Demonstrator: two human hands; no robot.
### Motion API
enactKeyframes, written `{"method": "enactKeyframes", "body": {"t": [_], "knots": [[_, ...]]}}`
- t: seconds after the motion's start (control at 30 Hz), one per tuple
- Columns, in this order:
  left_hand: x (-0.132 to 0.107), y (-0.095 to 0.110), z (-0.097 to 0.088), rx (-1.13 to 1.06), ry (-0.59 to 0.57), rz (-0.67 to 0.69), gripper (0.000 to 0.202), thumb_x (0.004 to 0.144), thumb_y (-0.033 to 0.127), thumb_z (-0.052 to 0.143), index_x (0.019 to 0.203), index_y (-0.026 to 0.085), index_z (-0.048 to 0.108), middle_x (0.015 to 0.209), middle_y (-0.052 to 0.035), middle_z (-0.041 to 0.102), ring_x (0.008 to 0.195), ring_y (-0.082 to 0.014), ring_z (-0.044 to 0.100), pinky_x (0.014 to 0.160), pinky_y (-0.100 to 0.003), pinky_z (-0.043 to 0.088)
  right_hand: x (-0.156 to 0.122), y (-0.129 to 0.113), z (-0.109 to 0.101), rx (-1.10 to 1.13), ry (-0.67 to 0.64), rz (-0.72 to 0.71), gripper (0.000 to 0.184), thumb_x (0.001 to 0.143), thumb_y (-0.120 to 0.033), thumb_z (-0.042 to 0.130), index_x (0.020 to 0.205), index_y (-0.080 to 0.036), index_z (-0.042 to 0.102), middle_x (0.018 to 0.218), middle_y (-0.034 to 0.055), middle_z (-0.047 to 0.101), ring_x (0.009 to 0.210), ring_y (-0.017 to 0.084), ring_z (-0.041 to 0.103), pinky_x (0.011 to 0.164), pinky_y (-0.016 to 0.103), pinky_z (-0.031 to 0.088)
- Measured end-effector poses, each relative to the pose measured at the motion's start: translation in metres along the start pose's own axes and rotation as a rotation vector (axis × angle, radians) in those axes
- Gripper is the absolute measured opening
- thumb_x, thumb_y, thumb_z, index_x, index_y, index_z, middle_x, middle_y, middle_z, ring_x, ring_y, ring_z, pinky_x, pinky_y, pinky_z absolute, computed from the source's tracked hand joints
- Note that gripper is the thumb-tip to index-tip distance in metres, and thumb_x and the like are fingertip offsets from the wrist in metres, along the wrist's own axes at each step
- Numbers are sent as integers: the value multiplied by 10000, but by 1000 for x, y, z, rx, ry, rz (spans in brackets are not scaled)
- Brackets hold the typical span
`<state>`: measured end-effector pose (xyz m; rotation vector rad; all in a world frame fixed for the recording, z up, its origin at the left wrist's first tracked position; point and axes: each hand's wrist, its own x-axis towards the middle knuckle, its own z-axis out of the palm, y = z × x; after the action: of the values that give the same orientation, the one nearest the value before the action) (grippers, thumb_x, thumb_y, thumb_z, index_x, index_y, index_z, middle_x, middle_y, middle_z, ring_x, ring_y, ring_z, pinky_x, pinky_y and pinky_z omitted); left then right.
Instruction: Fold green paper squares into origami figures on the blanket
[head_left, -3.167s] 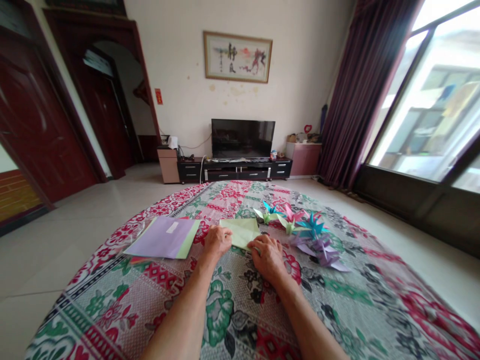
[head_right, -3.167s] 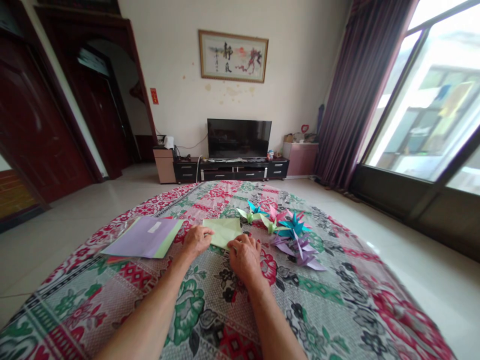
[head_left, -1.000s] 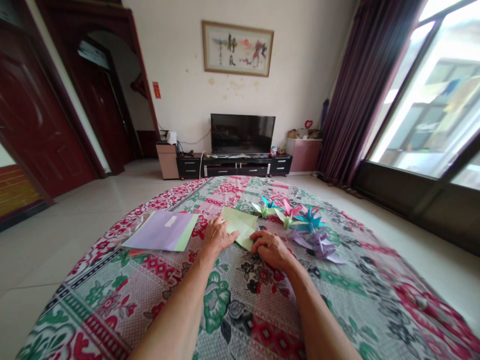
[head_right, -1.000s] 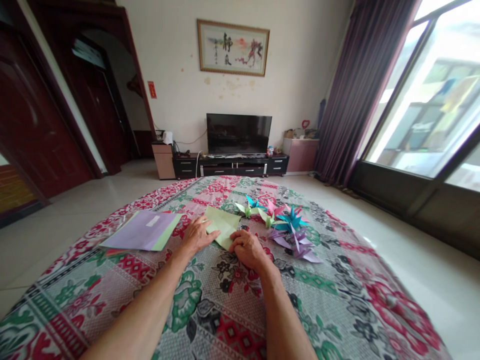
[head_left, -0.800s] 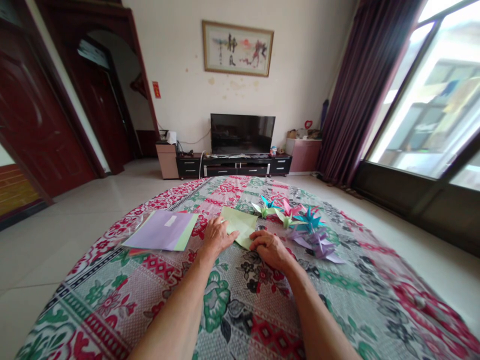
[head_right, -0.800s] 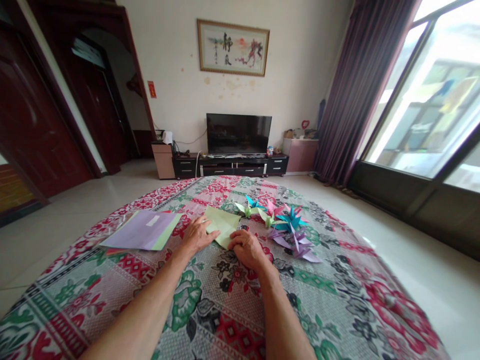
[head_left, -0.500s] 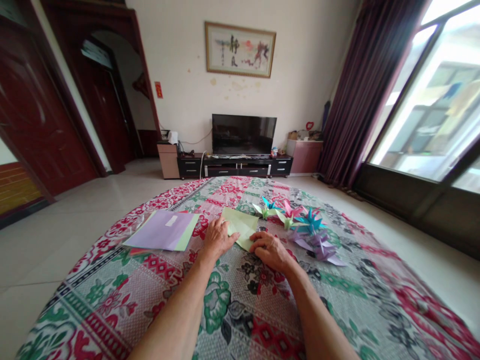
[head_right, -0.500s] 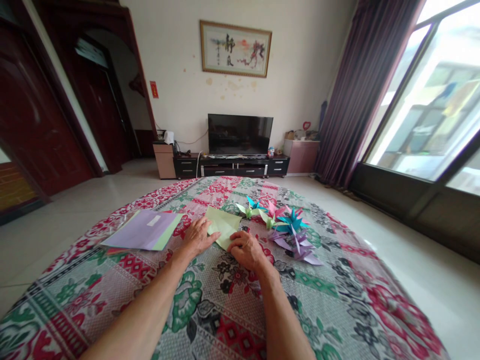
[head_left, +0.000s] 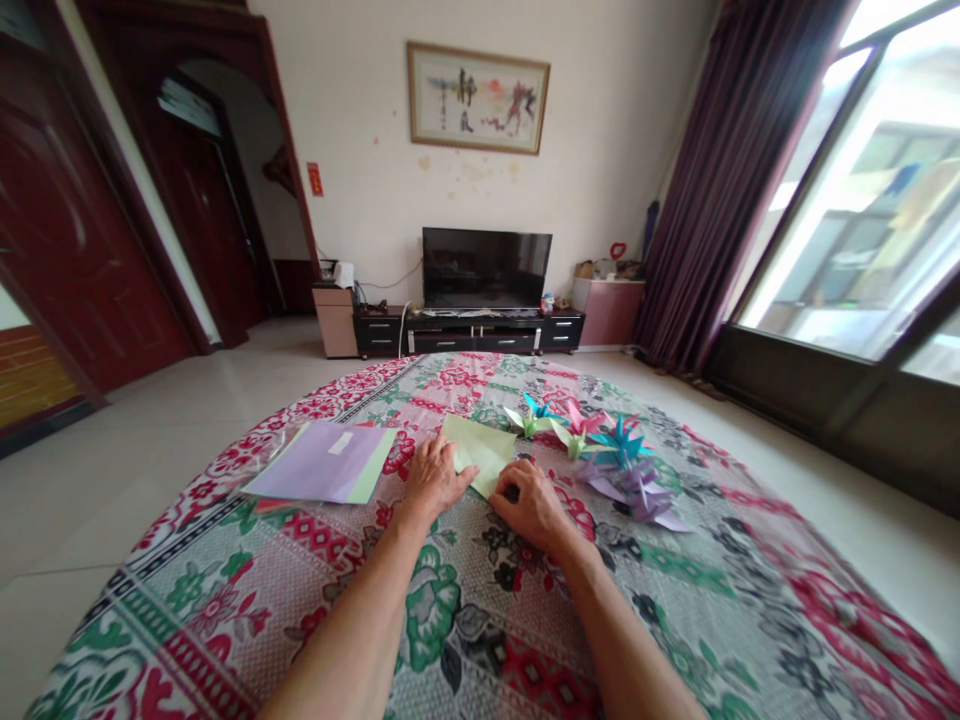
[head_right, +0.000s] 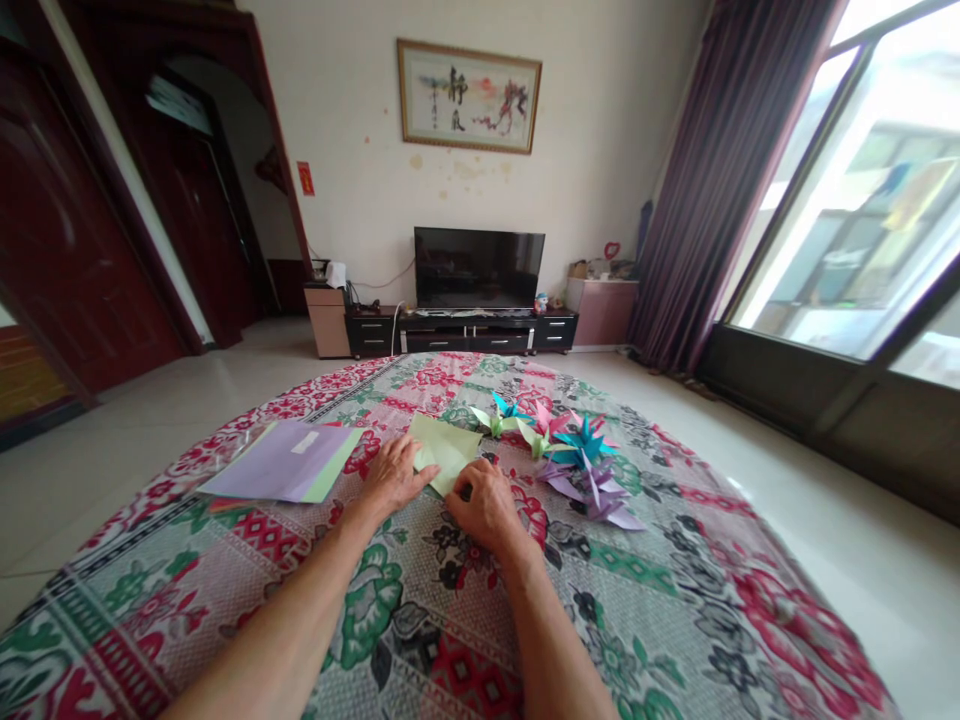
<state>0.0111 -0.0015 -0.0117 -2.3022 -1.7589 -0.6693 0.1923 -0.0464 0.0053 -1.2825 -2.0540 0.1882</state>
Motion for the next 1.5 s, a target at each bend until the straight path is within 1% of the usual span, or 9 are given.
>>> {"method": "enactKeyframes", "body": {"t": [0.3,0.47,0.57,0.87,1.03,1.13,1.23,1.4,1.5], "knots": [[0,1,-2,-15,-7,-22,441,799,502,524,1095,178,560,1126,-108,561,1083,-259,482,962,-384,358,0,2,-4,57,-45,-23,10,679,-163,635,678,-173,635,812,50,595,786,162,529,766,290,409],[0,2,-1,-10,3,-19,486,822,519,473,1122,145,552,1157,-126,556,1095,-260,479,970,-383,361,-2,-1,-5,63,-73,-33,143,704,-150,620,815,-213,686,932,55,589,871,175,538,808,311,409],[-1,1,0,3,21,-17,490,824,517,469,1125,140,554,1207,-136,538,1121,-267,467,975,-390,361,-2,0,-4,56,-99,-64,155,747,-171,594,832,-240,704,962,48,591,877,171,541,813,317,407],[-1,2,1,-1,29,-30,490,806,510,507,1133,150,565,1290,-129,499,1147,-274,453,991,-393,349,-2,-4,-2,-60,-65,-66,123,766,-234,596,773,-266,715,984,35,632,892,192,529,853,379,352],[0,2,-2,-14,7,-34,500,815,532,475,1133,158,570,1262,-121,514,1127,-268,459,999,-395,336,2,-15,-1,-90,-66,-89,163,800,-196,533,706,-213,666,827,28,654,856,178,526,830,340,324],[0,3,-4,-23,7,-41,475,808,526,490,1120,179,578,1242,-108,527,1127,-269,455,999,-397,331,4,-14,2,-72,-104,-47,138,760,-133,532,729,-199,649,793,33,630,806,164,526,784,302,338],[0,4,-6,-31,-2,-48,487,804,532,491,1127,177,573,1249,-109,522,1136,-271,445,996,-399,332,4,-10,5,-42,-123,-34,169,739,-116,540,791,-221,662,855,29,620,839,169,520,799,302,342],[-2,5,-6,-44,-15,-90,497,801,534,493,1149,185,559,1286,-111,502,1155,-290,425,973,-430,345,3,-7,6,-9,-143,-26,302,804,-89,463,878,-274,690,925,24,623,887,169,517,830,319,336],[-2,5,-6,-40,-25,-94,481,783,523,528,1146,208,557,1287,-100,501,1159,-296,420,962,-432,349,3,-5,8,-32,-130,-27,316,846,-128,443,927,-298,695,918,31,627,872,174,520,812,326,343]]}}
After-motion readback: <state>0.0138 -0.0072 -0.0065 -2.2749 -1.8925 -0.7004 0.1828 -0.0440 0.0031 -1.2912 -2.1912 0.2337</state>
